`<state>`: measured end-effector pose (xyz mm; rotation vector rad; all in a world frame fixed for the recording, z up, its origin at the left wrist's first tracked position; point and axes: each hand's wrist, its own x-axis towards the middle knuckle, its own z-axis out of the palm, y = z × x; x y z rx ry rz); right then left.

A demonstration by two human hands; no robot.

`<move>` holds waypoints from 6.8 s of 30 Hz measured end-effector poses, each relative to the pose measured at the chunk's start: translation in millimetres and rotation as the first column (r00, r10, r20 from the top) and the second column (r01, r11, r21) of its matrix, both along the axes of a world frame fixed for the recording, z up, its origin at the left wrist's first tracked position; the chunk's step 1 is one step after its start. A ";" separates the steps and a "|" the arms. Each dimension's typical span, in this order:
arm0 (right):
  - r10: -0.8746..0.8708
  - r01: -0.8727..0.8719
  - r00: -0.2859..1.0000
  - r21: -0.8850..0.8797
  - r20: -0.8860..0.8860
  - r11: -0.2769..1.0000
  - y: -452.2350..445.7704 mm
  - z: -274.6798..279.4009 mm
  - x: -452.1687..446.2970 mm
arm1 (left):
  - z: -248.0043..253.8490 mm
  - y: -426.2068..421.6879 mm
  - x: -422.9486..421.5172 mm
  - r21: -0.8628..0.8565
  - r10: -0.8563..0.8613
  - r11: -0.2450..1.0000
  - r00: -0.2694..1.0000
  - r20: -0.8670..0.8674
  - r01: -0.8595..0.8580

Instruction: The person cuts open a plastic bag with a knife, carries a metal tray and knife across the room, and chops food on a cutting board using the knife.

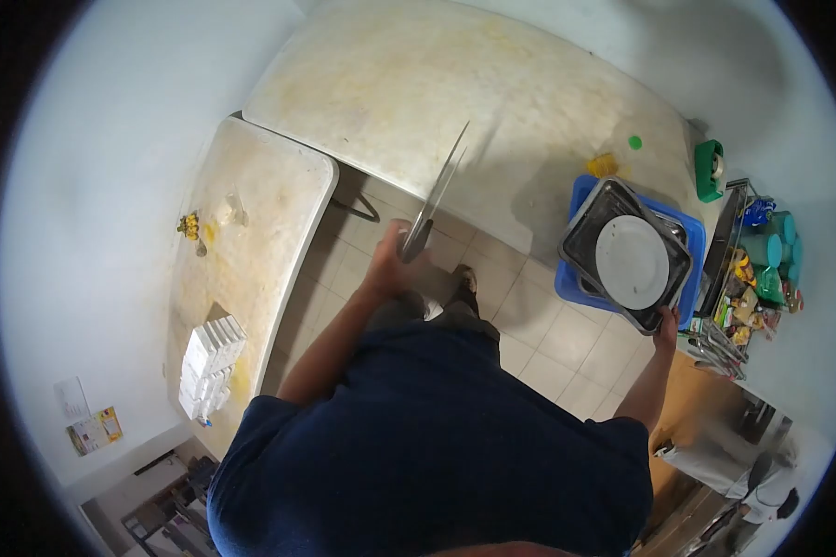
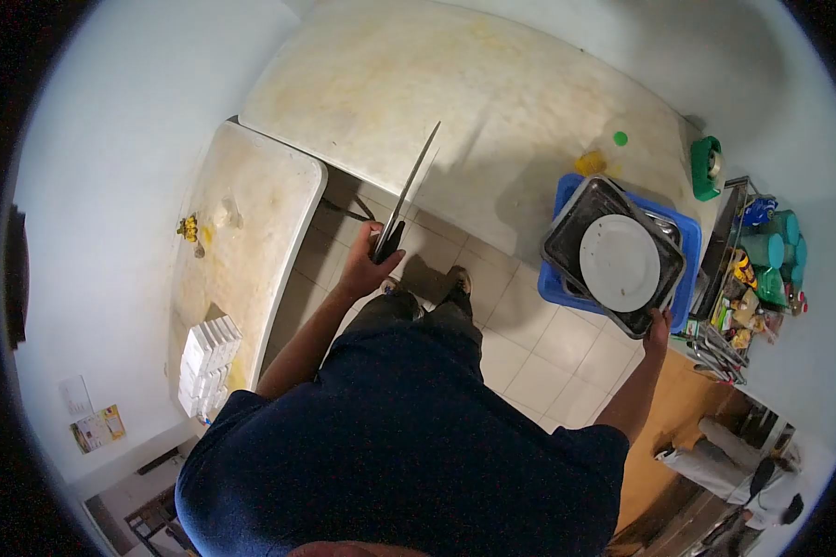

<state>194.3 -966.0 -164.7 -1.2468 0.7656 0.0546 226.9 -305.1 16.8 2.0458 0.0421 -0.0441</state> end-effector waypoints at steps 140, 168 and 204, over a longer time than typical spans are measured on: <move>-0.207 0.354 -0.930 -0.590 -0.303 -0.725 1234.3 106.5 -1199.4 | 44.2 311.3 -1393.4 -0.555 0.731 -0.675 -0.545 -0.411 -0.486; -0.680 0.711 -0.642 0.055 -0.354 -0.701 1278.9 69.5 -1745.3 | 20.3 297.2 -1789.5 -0.095 0.275 -0.961 -0.936 -0.219 -0.260; -0.840 0.758 -0.539 0.472 0.061 -0.451 961.3 161.1 -2219.2 | -101.3 25.8 -2187.5 0.349 -0.016 -0.934 -0.963 -0.269 -0.082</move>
